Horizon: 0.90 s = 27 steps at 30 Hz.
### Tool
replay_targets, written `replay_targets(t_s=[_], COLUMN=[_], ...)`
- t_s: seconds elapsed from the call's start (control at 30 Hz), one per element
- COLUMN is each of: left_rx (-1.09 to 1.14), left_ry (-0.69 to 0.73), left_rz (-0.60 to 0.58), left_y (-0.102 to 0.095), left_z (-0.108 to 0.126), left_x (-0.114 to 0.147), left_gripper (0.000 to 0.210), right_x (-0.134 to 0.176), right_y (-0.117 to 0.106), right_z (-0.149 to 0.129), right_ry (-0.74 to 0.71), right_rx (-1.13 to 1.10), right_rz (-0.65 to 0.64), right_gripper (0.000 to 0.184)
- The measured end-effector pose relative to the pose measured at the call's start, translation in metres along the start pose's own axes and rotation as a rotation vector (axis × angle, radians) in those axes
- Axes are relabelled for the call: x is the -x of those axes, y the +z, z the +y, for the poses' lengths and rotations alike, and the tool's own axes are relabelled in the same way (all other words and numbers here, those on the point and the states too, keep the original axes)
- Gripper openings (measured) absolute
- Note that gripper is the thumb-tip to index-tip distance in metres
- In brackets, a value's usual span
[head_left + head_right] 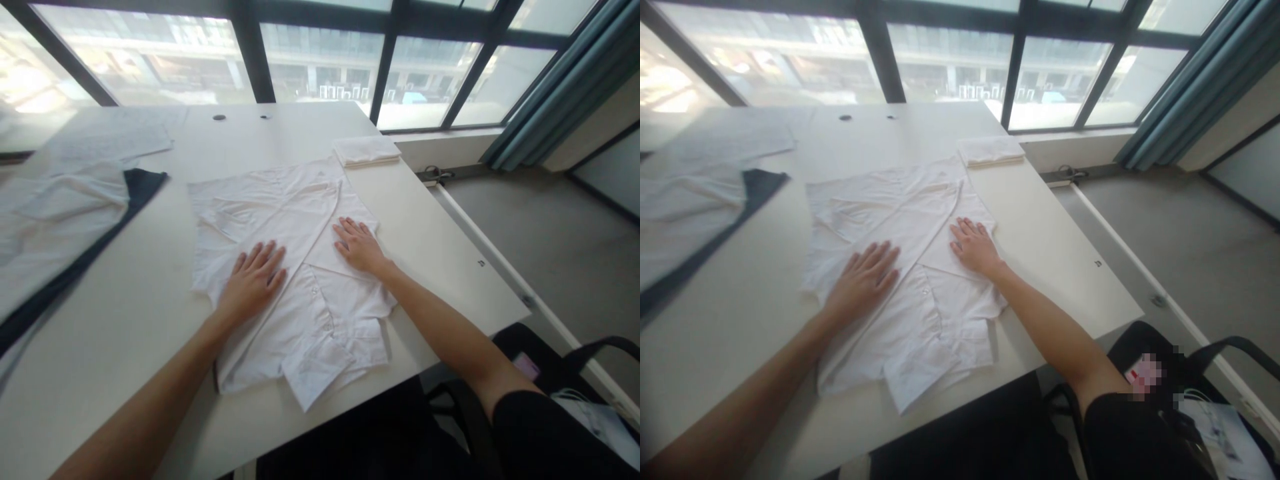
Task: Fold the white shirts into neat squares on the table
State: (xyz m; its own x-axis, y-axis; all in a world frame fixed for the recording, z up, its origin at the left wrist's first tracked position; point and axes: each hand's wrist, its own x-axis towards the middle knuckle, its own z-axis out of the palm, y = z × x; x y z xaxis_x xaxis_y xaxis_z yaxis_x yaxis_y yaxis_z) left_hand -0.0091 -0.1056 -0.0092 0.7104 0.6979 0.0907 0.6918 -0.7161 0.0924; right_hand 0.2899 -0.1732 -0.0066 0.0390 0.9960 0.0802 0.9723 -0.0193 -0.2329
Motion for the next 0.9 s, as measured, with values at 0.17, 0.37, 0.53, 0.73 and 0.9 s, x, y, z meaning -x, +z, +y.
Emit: replay_targets(t_s=[0.17, 0.37, 0.53, 0.73, 0.9], left_rx=[0.009, 0.022, 0.024, 0.032, 0.030], left_ry=[-0.002, -0.008, -0.007, -0.009, -0.008], left_rz=[0.002, 0.001, -0.002, -0.005, -0.009], left_y=[0.001, -0.001, -0.001, -0.001, -0.001], left_z=[0.000, 0.001, 0.001, 0.001, 0.000], left_x=[0.001, 0.002, 0.002, 0.002, 0.002], left_gripper=[0.057, 0.056, 0.057, 0.057, 0.057], right_x=[-0.005, -0.006, 0.005, 0.003, -0.005], right_y=[-0.003, -0.009, -0.006, 0.003, 0.000], right_z=[0.016, 0.029, -0.012, -0.019, -0.003], right_ry=[0.069, 0.096, -0.091, -0.173, -0.012], right_rx=[0.034, 0.064, 0.005, -0.001, 0.045], right_rz=[-0.002, 0.040, 0.040, -0.088, -0.063], right_gripper=[0.059, 0.057, 0.058, 0.061, 0.060])
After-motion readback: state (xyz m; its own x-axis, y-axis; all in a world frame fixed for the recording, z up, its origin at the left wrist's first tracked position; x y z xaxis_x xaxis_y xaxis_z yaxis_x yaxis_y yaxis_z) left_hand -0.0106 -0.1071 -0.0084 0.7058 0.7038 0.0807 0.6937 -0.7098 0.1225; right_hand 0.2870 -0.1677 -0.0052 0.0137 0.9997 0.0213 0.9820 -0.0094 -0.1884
